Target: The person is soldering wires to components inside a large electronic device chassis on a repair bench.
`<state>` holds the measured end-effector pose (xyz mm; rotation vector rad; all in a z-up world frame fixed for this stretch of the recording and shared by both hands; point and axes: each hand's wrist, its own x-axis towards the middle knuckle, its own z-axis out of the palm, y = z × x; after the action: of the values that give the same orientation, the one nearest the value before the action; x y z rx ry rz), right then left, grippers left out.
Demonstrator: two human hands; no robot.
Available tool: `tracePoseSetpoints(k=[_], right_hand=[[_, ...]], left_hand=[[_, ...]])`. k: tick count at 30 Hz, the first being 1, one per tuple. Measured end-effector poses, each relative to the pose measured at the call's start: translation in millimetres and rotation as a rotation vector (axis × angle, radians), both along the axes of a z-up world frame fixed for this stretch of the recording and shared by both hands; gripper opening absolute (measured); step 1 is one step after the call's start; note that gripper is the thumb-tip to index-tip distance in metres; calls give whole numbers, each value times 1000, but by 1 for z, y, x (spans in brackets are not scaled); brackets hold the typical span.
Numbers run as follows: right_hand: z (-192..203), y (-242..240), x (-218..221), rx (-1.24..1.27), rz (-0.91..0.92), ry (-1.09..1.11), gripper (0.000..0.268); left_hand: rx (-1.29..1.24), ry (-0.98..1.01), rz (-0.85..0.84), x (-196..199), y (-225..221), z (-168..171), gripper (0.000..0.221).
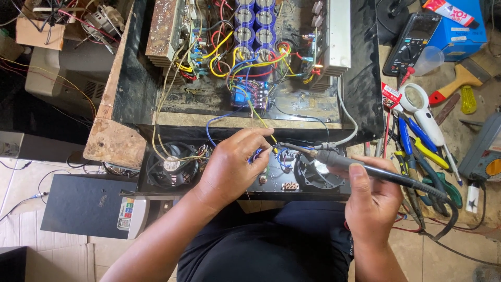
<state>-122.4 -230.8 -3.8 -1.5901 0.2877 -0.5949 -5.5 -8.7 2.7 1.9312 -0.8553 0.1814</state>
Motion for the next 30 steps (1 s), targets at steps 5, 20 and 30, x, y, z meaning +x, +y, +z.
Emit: tracePoseSetpoints(k=[5, 20, 30], right_hand=[[3, -3, -11, -32, -114, -44, 21], [29, 9, -22, -680, 212, 23, 19], [34, 18, -5, -802, 358, -100, 14]], left_hand=[[10, 120, -28, 0, 4, 5, 6], [353, -29, 92, 1, 18, 2, 6], [491, 46, 22, -4, 12, -22, 40]])
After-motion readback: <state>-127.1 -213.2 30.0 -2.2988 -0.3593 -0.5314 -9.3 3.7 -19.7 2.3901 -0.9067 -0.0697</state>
